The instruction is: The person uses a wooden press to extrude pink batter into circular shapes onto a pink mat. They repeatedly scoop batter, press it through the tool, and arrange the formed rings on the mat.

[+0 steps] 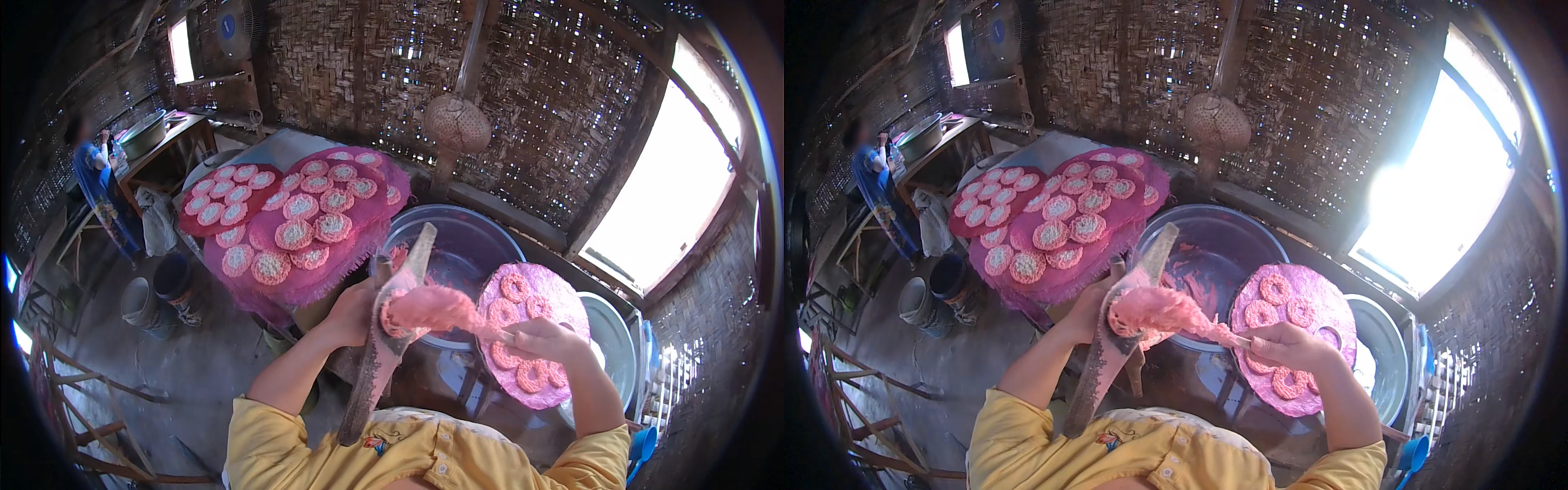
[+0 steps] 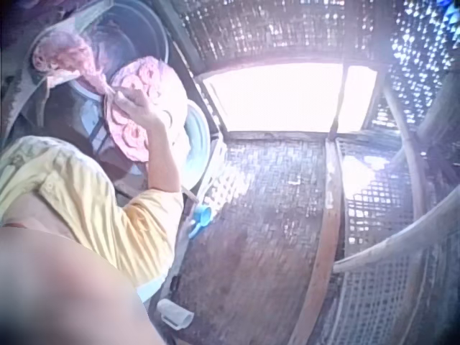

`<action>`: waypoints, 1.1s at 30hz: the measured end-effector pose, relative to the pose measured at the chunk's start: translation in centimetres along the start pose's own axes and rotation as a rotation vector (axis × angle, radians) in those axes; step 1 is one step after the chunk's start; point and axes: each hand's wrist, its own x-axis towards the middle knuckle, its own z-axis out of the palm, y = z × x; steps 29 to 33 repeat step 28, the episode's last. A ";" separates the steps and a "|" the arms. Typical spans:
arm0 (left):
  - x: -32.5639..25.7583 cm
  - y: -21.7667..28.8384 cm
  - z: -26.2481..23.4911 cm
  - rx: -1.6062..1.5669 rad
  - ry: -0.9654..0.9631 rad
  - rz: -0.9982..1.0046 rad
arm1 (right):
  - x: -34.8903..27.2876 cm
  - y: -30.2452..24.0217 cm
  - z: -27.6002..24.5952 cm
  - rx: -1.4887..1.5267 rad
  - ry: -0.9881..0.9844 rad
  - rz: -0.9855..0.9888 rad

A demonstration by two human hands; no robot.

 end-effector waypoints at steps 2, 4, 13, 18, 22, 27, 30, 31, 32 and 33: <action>-0.1 1.6 0.6 0.165 -0.036 0.070 | -0.7 -1.7 -0.4 -0.418 0.110 -0.061; -0.2 3.1 1.1 0.422 -0.084 0.149 | -1.7 -4.5 -0.9 -0.800 0.225 -0.157; 0.5 5.1 4.8 0.531 -0.071 0.020 | -1.4 -9.1 5.1 -1.865 0.497 -0.390; 1.0 3.6 4.8 0.506 -0.137 -0.150 | 0.5 -6.5 6.9 -2.119 0.921 -0.967; 0.3 1.4 4.0 0.440 -0.048 -0.260 | -2.9 -7.0 4.1 -1.481 0.521 -0.429; 0.5 0.4 2.4 0.522 0.076 -0.259 | -5.3 -7.7 0.3 -1.375 0.783 -0.535; 0.6 0.6 3.2 0.616 0.047 -0.281 | -4.9 -7.2 0.2 -1.374 0.697 -0.501; 0.6 0.6 3.2 0.616 0.047 -0.281 | -4.9 -7.2 0.2 -1.374 0.697 -0.501; 0.6 0.6 3.2 0.616 0.047 -0.281 | -4.9 -7.2 0.2 -1.374 0.697 -0.501; 0.6 0.6 3.2 0.616 0.047 -0.281 | -4.9 -7.2 0.2 -1.374 0.697 -0.501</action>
